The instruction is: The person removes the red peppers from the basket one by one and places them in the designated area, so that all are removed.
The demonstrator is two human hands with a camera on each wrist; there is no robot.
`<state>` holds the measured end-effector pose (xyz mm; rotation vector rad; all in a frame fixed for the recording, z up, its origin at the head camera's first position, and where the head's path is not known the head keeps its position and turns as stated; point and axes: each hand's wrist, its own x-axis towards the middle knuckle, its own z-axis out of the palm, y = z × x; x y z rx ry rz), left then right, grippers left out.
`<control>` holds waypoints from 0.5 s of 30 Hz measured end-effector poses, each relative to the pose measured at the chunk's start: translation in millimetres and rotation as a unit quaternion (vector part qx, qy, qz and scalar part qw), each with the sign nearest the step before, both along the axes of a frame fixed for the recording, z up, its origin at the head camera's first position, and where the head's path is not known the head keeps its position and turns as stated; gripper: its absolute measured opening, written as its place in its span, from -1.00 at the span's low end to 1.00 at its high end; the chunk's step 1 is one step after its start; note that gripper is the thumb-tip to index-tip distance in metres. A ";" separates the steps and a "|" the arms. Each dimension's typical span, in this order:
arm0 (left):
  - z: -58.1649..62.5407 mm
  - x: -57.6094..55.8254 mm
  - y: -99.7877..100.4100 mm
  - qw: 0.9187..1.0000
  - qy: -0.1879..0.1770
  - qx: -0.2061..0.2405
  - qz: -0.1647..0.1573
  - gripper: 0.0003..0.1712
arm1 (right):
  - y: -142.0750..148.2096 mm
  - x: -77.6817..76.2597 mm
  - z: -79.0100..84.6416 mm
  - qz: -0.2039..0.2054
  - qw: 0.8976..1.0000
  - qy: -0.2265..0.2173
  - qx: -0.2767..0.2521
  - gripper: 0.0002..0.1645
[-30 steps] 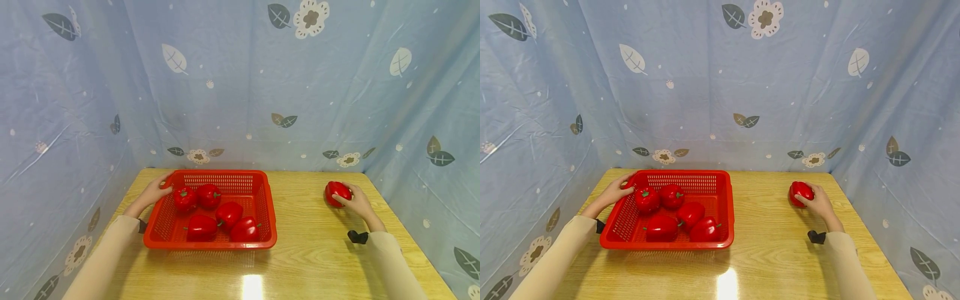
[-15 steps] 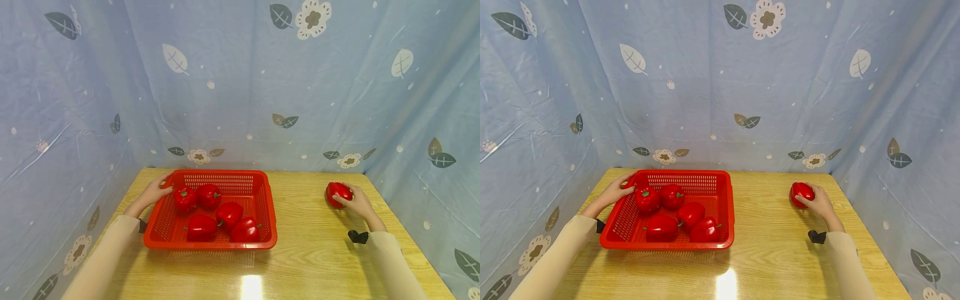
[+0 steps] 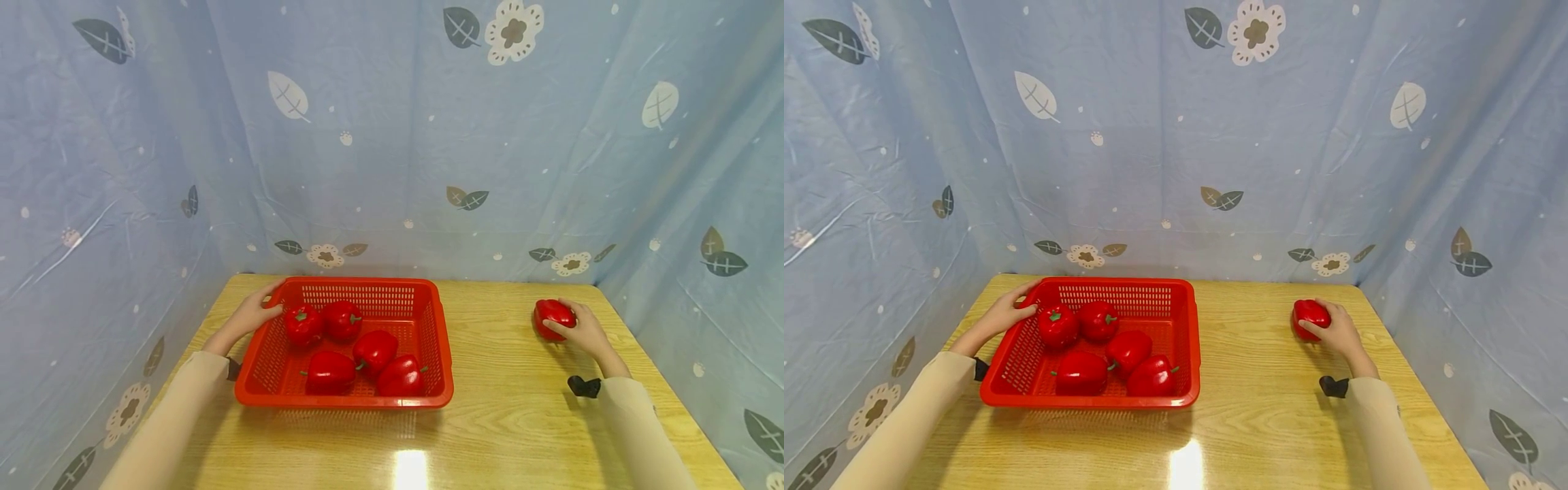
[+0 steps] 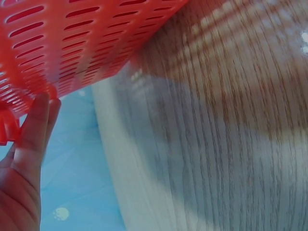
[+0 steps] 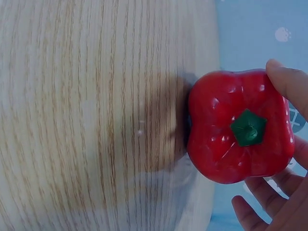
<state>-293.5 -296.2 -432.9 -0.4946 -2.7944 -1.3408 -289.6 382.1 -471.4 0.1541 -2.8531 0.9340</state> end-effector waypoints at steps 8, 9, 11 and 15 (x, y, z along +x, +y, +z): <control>-9.3 -7.1 -5.7 1.000 -0.002 0.011 -0.003 -0.26 | -0.7 -0.8 -0.2 0.001 1.000 0.002 0.006 -0.09; -13.4 -10.0 -7.9 1.000 -0.003 0.016 -0.003 -0.25 | -0.8 -0.9 -0.2 0.001 1.000 0.002 0.006 -0.09; -16.9 -12.8 -10.0 1.000 -0.005 0.019 -0.004 -0.24 | -0.7 -0.8 -0.4 0.000 1.000 0.001 0.005 -0.09; -16.6 -12.1 -9.3 1.000 -0.007 0.021 -0.004 -0.24 | -1.3 -0.7 0.7 0.000 1.000 -0.002 0.002 -0.09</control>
